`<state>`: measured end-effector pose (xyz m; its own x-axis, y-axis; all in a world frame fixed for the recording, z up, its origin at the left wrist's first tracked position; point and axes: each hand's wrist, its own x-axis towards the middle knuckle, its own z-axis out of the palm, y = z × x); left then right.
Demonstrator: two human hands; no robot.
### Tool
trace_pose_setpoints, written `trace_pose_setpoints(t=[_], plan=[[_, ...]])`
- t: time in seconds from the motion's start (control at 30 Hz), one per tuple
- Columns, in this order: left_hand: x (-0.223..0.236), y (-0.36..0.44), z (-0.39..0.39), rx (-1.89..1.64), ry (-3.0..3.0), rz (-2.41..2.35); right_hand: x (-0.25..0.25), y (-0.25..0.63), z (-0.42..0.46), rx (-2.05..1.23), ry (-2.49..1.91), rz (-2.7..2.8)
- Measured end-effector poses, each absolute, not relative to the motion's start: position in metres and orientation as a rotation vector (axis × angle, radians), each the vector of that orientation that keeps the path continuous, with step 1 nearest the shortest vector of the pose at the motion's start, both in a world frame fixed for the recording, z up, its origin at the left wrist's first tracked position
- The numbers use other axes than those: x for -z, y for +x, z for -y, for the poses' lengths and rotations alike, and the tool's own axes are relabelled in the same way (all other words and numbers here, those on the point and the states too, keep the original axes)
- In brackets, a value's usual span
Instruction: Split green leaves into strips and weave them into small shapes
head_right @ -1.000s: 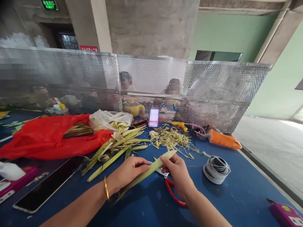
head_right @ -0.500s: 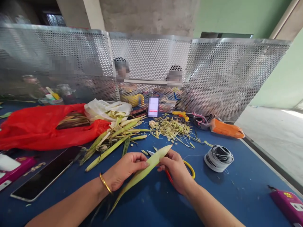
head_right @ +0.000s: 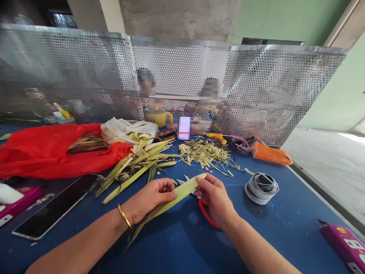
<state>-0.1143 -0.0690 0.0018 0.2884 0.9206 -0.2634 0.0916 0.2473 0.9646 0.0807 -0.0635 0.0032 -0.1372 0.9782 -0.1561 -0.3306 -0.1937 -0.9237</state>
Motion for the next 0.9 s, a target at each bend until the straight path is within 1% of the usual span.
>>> trace_pose_setpoints(t=[0.23, 0.4, 0.5, 0.53, 0.57, 0.63, 0.67, 0.73, 0.9], plan=[[-0.011, -0.108, 0.069, -0.670, 1.134, -1.013, 0.001, 0.074, 0.071, -1.390, -1.046, 1.159], [-0.006, -0.086, 0.067, -0.780, 0.918, -1.062, 0.004, 0.074, 0.068, -1.299, -1.164, 1.338], [-0.005, -0.083, 0.061, -0.842, 0.886, -1.102, -0.006, 0.088, 0.061, -1.234, -1.255, 1.608], [-0.005, -0.084, 0.058, -0.858, 0.889, -1.113, -0.010, 0.094, 0.060, -1.151, -1.306, 1.763], [-0.005, -0.086, 0.055, -0.868, 0.887, -1.123, -0.014, 0.101, 0.060, -0.993, -1.369, 1.953], [-0.004, -0.092, 0.050, -0.885, 0.851, -1.143, -0.018, 0.114, 0.063, -0.523, -1.578, 2.352], [-0.002, -0.095, 0.048, -0.894, 0.824, -1.151, -0.018, 0.119, 0.066, -0.341, -1.685, 2.475], [0.001, -0.100, 0.045, -0.909, 0.766, -1.163, -0.015, 0.126, 0.071, -0.229, -1.822, 2.651], [0.007, -0.106, 0.042, -0.923, 0.694, -1.134, -0.002, 0.123, 0.069, -0.209, -1.765, 2.763]])
